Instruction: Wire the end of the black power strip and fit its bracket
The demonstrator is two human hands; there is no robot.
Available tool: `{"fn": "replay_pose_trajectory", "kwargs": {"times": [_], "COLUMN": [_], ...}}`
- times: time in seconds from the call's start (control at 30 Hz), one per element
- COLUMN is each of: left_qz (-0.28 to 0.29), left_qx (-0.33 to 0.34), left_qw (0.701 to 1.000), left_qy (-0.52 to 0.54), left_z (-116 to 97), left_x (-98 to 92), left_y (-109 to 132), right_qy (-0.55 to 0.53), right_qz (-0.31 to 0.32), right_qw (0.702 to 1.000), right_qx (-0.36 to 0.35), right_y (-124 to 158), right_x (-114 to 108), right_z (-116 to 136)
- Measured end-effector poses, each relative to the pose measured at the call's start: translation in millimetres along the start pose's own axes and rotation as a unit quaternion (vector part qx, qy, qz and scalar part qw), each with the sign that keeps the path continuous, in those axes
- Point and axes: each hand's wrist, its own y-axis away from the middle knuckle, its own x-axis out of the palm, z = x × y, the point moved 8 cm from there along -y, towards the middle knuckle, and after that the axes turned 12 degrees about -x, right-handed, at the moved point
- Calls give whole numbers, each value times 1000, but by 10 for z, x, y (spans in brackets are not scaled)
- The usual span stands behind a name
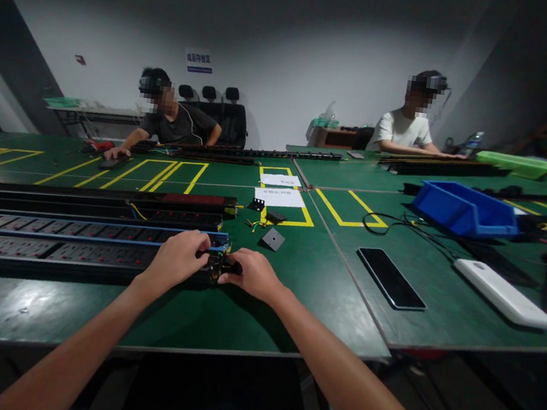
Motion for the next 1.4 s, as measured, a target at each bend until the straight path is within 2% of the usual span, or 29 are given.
{"fn": "replay_pose_trajectory", "kwargs": {"times": [0.2,0.37,0.57,0.9,1.13,1.4], "left_qz": [-32,-30,-43,-24,-31,-37], "left_qx": [-12,-31,-18,-18,-12,-27], "left_qw": [999,996,995,995,993,990], "left_qy": [26,75,94,96,116,134], "left_z": [23,113,110,89,94,144], "left_x": [58,151,115,65,35,79], "left_y": [46,13,21,11,18,25], "right_qy": [2,3,0,2,5,-2], "right_qz": [5,5,3,-4,9,14], "right_qw": [1000,1000,1000,1000,1000,1000], "right_qx": [3,17,15,3,0,14], "right_y": [-20,-24,-22,-9,-9,-24], "right_x": [-3,1,-7,0,13,7], "right_z": [10,-11,-2,-8,8,-26]}}
